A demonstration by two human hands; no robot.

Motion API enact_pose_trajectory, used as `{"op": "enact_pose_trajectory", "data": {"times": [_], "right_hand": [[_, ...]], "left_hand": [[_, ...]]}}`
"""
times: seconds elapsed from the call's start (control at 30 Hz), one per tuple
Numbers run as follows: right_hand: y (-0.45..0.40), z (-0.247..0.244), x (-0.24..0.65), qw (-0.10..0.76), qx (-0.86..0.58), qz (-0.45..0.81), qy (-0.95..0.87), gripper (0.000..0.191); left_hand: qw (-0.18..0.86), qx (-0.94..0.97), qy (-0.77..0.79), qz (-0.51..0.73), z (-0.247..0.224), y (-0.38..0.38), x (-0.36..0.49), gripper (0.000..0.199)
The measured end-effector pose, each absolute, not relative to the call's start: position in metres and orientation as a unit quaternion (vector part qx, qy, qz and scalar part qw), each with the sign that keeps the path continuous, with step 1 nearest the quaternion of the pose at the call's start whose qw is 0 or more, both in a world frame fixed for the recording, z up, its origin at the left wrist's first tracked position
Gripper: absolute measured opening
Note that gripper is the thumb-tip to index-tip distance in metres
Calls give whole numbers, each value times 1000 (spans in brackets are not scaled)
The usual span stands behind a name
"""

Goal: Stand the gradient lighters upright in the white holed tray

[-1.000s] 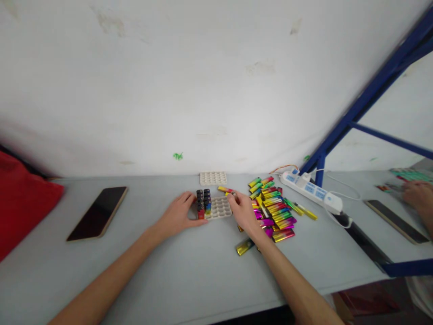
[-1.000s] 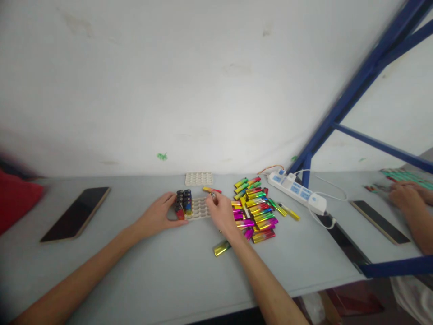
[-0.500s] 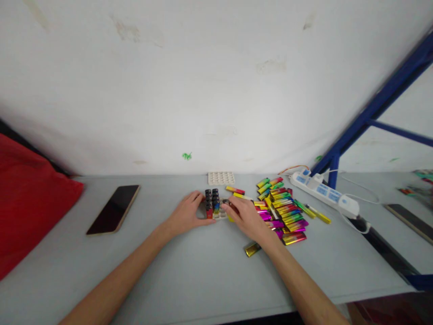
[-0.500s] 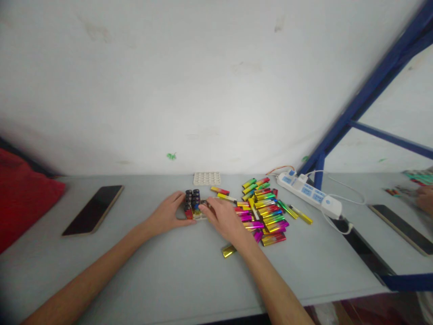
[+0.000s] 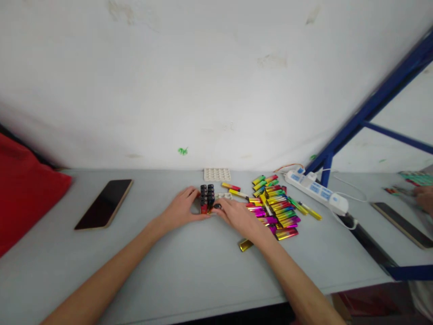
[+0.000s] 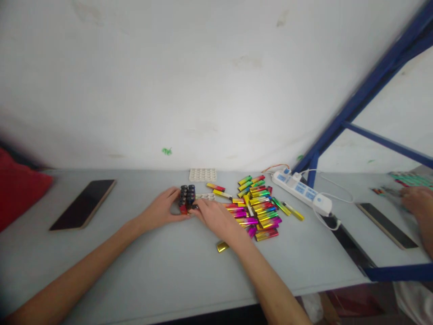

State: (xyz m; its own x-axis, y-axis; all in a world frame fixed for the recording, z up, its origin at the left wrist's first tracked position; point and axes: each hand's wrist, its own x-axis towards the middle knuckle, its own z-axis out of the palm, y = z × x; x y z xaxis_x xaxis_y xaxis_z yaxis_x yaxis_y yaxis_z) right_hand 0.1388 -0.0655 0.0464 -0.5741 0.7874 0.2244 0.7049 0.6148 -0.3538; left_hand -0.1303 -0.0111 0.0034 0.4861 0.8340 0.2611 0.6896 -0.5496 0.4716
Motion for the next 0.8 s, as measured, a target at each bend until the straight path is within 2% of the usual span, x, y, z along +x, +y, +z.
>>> {"op": "enact_pose_trajectory", "data": {"times": [0.13,0.3,0.47,0.6,0.67,0.8], "right_hand": [[-68,55,127,139,-458,72,-875,23],[-69,58,114,124,-506,46,-852,34],[-60,57,142,177,-519,64,-834,36],[-42,52,179,218,-588,54,-777,22],[-35,49,193,200,-614,54,-761,14],[-29,44,200,146,-640,66,-752,18]], "left_hand": [[150,852,436,248,0,-8,-132,63],[153,852,434,248,-1,-6,-134,60],[178,849,433,244,5,-6,-138,62],[214,849,422,234,13,-6,-147,58],[215,850,424,228,17,-6,-151,56],[214,853,422,220,20,-8,-152,53]]}}
